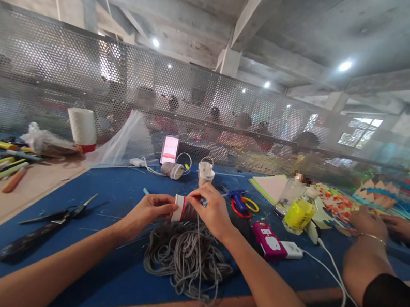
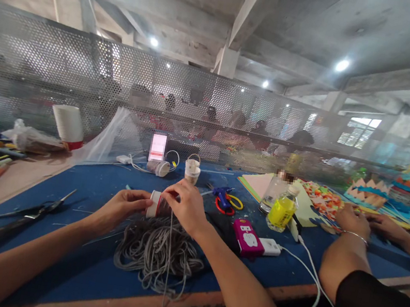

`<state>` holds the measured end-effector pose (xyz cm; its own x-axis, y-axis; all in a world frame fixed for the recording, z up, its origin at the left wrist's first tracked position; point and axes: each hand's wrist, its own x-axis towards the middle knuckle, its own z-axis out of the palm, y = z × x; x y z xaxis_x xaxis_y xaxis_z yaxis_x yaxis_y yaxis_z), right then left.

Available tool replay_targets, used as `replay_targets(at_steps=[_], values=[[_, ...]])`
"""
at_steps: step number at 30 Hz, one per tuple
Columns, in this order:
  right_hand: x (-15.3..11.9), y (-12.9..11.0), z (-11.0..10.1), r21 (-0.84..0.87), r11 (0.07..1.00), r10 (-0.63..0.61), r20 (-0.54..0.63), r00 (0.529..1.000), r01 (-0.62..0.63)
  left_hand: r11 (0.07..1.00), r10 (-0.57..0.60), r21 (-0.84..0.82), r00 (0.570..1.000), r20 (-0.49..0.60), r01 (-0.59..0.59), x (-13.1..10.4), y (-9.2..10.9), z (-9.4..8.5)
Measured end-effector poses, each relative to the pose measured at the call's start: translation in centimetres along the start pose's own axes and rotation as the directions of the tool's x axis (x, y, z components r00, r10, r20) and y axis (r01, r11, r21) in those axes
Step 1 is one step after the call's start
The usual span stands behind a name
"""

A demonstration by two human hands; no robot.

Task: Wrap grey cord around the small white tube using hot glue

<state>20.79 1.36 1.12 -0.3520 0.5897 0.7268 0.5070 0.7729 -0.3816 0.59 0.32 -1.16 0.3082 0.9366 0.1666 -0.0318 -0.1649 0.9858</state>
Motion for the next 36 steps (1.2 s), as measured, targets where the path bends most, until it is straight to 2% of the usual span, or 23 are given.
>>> replay_targets(at_steps=[18,36], values=[[-0.08,0.01,0.07,-0.041,0.999,0.018,0.003,1.0,-0.018,1.0,-0.017,-0.013,0.998,0.064,0.018,-0.09,-0.31,-0.23],[-0.11,-0.09,0.25,-0.044,0.999,0.022,-0.006,1.0,-0.022,1.0,-0.003,0.029,0.998,0.057,0.002,-0.33,0.25,0.13]])
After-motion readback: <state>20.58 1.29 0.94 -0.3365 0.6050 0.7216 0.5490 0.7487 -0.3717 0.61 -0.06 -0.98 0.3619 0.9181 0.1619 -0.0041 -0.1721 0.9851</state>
